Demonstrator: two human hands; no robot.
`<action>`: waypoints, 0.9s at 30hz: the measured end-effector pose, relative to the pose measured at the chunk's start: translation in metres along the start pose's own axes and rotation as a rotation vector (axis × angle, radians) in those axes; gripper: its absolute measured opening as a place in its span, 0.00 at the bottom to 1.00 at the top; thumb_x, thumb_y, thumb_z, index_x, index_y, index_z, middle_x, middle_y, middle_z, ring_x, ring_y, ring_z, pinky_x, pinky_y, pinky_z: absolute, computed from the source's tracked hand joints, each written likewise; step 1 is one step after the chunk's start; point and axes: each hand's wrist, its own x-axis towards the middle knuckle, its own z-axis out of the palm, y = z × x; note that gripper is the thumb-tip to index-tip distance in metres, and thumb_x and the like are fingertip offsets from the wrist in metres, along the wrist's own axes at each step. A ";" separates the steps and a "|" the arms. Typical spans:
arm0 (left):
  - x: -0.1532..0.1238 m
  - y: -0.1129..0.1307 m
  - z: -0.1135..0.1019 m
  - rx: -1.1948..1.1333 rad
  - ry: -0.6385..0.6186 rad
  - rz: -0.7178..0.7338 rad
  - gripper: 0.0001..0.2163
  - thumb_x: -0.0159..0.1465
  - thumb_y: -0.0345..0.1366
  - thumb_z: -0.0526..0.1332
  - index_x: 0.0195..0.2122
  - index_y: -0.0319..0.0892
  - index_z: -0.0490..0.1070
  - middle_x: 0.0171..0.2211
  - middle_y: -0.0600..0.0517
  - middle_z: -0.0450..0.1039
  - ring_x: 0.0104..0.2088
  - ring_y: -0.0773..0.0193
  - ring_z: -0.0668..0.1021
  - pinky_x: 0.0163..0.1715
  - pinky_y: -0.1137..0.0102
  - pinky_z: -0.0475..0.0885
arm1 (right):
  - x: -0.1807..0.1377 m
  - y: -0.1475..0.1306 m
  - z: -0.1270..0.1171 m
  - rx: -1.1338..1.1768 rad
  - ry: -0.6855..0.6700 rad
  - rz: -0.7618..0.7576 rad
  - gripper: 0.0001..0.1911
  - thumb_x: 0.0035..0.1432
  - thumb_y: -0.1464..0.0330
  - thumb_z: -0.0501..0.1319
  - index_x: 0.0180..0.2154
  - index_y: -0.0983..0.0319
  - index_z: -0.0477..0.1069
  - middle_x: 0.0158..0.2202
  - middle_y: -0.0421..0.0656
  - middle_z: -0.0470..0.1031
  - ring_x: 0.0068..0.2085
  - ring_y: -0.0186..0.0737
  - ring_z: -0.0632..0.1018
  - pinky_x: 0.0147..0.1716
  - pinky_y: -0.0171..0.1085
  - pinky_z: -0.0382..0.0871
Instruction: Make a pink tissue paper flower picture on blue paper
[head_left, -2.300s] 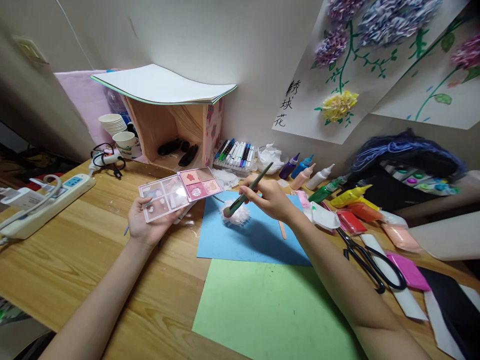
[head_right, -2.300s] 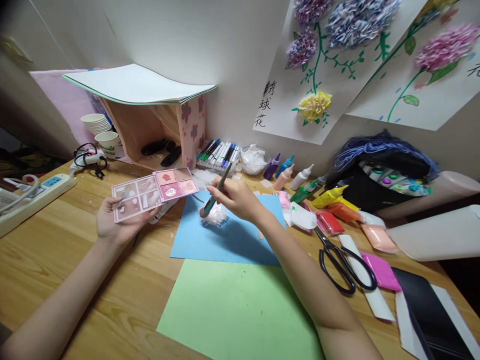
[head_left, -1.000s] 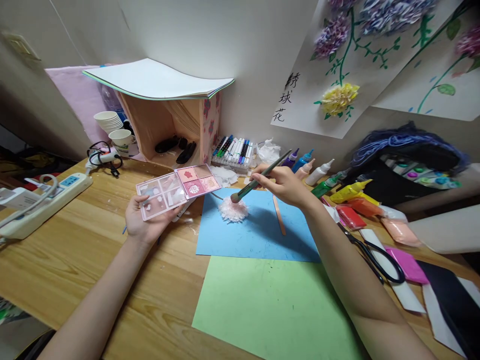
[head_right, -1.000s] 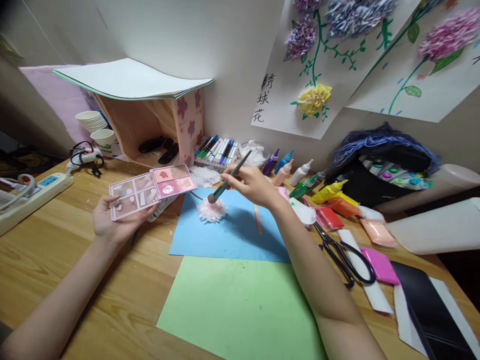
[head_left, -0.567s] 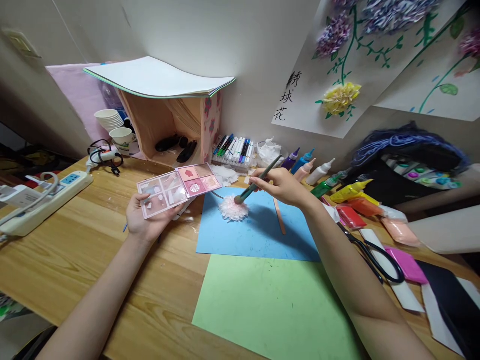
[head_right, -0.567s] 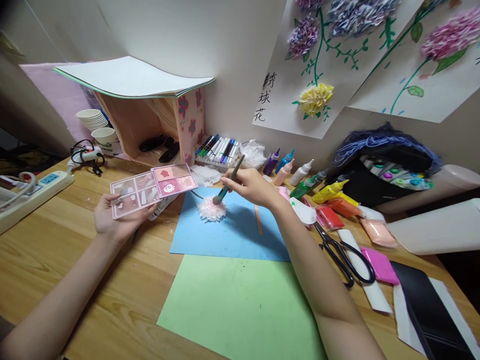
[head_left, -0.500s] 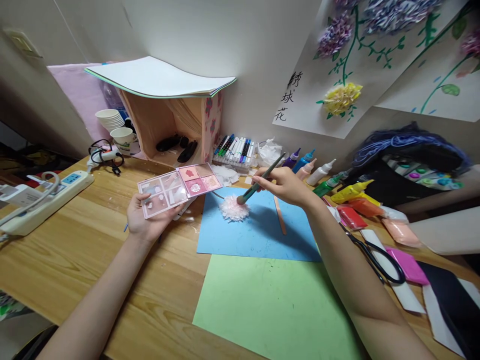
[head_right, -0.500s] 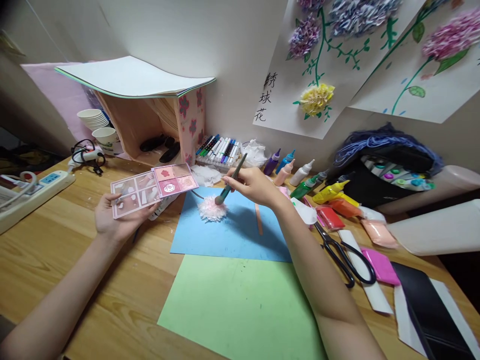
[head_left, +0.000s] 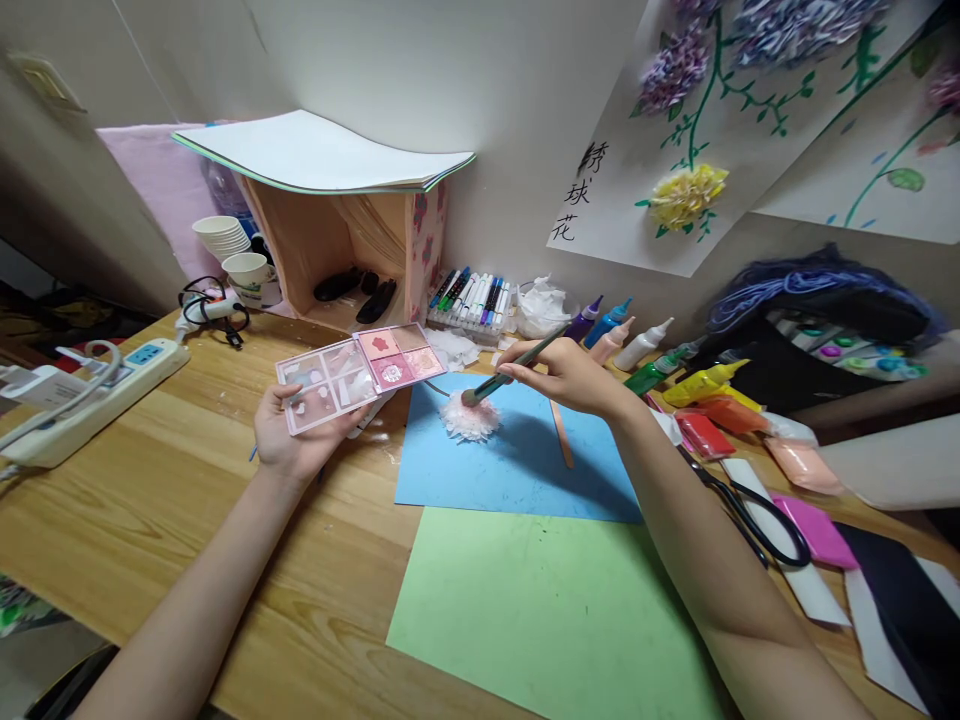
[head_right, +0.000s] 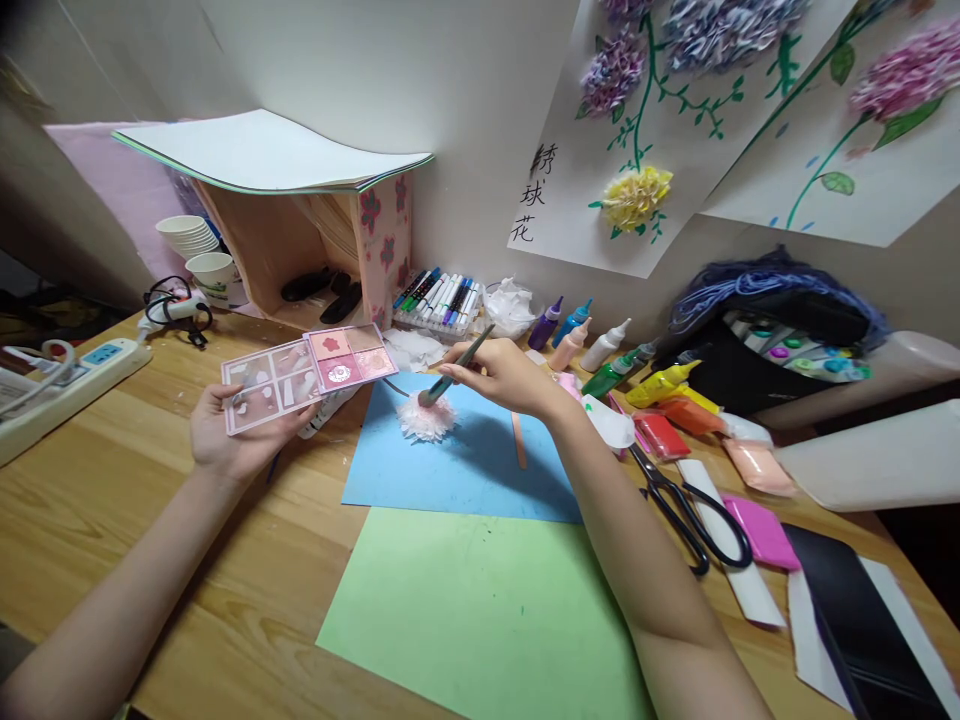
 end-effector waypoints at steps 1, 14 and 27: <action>0.000 0.000 0.000 -0.001 -0.011 -0.003 0.26 0.53 0.32 0.51 0.55 0.38 0.62 0.54 0.41 0.67 0.54 0.44 0.69 0.42 0.49 0.72 | -0.001 -0.001 -0.002 -0.017 -0.002 0.011 0.16 0.61 0.60 0.53 0.38 0.63 0.74 0.31 0.44 0.77 0.32 0.37 0.74 0.31 0.34 0.63; -0.001 0.000 0.000 -0.031 -0.052 -0.028 0.26 0.52 0.31 0.51 0.54 0.37 0.63 0.54 0.39 0.67 0.54 0.42 0.69 0.42 0.48 0.72 | -0.010 -0.004 -0.020 -0.004 -0.008 0.063 0.16 0.60 0.59 0.53 0.30 0.63 0.73 0.26 0.43 0.75 0.28 0.35 0.74 0.28 0.33 0.64; 0.001 0.000 -0.005 -0.079 -0.039 -0.045 0.27 0.52 0.32 0.52 0.56 0.37 0.60 0.54 0.38 0.67 0.52 0.42 0.71 0.43 0.45 0.70 | 0.005 0.013 0.011 0.153 0.271 0.202 0.16 0.59 0.58 0.55 0.33 0.63 0.75 0.33 0.46 0.76 0.33 0.39 0.75 0.31 0.37 0.67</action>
